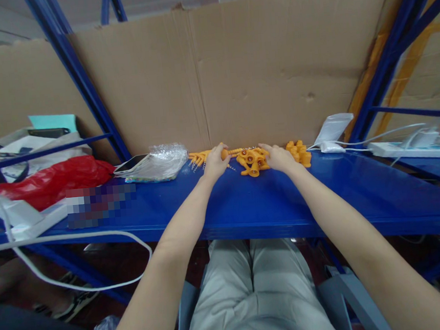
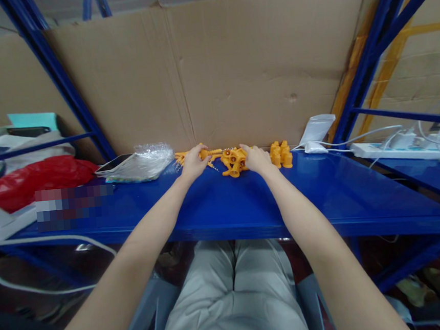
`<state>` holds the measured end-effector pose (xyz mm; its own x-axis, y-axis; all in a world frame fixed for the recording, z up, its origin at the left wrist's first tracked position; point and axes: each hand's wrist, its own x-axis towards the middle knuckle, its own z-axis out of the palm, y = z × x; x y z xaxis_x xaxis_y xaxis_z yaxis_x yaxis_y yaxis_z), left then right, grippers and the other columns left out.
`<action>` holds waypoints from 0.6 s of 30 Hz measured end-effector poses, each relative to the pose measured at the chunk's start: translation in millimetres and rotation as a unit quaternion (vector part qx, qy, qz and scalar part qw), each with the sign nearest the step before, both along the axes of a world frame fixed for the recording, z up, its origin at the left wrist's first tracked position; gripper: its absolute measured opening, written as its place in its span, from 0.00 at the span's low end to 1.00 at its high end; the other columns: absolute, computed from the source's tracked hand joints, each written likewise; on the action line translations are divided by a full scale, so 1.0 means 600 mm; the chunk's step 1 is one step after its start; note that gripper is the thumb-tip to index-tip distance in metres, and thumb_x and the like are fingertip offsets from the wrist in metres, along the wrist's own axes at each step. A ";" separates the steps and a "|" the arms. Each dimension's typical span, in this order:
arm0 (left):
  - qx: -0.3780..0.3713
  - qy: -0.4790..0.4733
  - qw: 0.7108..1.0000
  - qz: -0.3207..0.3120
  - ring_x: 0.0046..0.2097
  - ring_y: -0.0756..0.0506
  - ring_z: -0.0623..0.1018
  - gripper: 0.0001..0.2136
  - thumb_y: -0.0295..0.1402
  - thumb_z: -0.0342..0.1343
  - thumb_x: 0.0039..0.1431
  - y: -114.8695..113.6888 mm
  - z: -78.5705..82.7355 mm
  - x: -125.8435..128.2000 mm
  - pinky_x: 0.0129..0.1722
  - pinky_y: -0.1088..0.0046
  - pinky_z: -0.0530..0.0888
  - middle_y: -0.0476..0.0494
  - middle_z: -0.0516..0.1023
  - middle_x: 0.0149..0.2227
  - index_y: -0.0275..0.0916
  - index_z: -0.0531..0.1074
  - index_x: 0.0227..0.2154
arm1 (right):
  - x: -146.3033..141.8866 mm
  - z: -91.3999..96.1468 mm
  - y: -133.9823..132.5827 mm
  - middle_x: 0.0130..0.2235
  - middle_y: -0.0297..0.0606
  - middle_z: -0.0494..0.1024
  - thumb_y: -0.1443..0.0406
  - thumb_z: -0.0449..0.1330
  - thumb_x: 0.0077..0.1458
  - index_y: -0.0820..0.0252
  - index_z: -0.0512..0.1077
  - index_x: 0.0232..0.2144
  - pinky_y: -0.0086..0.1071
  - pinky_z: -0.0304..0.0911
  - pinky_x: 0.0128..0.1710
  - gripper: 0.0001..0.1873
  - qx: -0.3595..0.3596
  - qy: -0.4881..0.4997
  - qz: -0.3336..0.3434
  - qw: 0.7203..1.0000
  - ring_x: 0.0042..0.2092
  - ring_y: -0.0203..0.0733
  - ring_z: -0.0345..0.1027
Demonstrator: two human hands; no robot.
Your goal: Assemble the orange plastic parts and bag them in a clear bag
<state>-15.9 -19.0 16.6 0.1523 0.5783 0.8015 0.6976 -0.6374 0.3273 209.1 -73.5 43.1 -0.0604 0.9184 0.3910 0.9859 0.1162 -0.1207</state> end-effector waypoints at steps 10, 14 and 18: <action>0.003 0.007 1.000 0.005 0.45 0.43 0.77 0.10 0.24 0.59 0.53 0.002 -0.001 -0.002 0.50 0.64 0.73 0.44 0.78 0.39 0.41 0.70 0.38 | 0.058 0.026 0.001 0.50 0.58 0.75 0.67 0.51 0.58 0.63 0.64 0.58 0.51 0.62 0.49 0.25 0.105 0.047 -0.117 0.986 0.51 0.59 0.70; 0.006 0.006 1.000 0.005 0.45 0.43 0.77 0.09 0.25 0.59 0.53 0.004 -0.001 -0.002 0.50 0.64 0.73 0.44 0.78 0.39 0.41 0.70 0.38 | 0.095 0.048 -0.014 0.50 0.57 0.75 0.66 0.54 0.57 0.65 0.65 0.56 0.48 0.61 0.50 0.24 0.097 0.102 -0.206 0.968 0.54 0.58 0.68; 0.004 0.008 1.000 0.008 0.44 0.43 0.78 0.09 0.24 0.59 0.53 0.003 -0.001 -0.001 0.50 0.64 0.73 0.44 0.78 0.38 0.40 0.70 0.37 | 0.121 0.059 -0.030 0.55 0.65 0.71 0.69 0.56 0.57 0.71 0.60 0.59 0.41 0.62 0.46 0.28 0.011 0.153 -0.275 0.949 0.56 0.57 0.67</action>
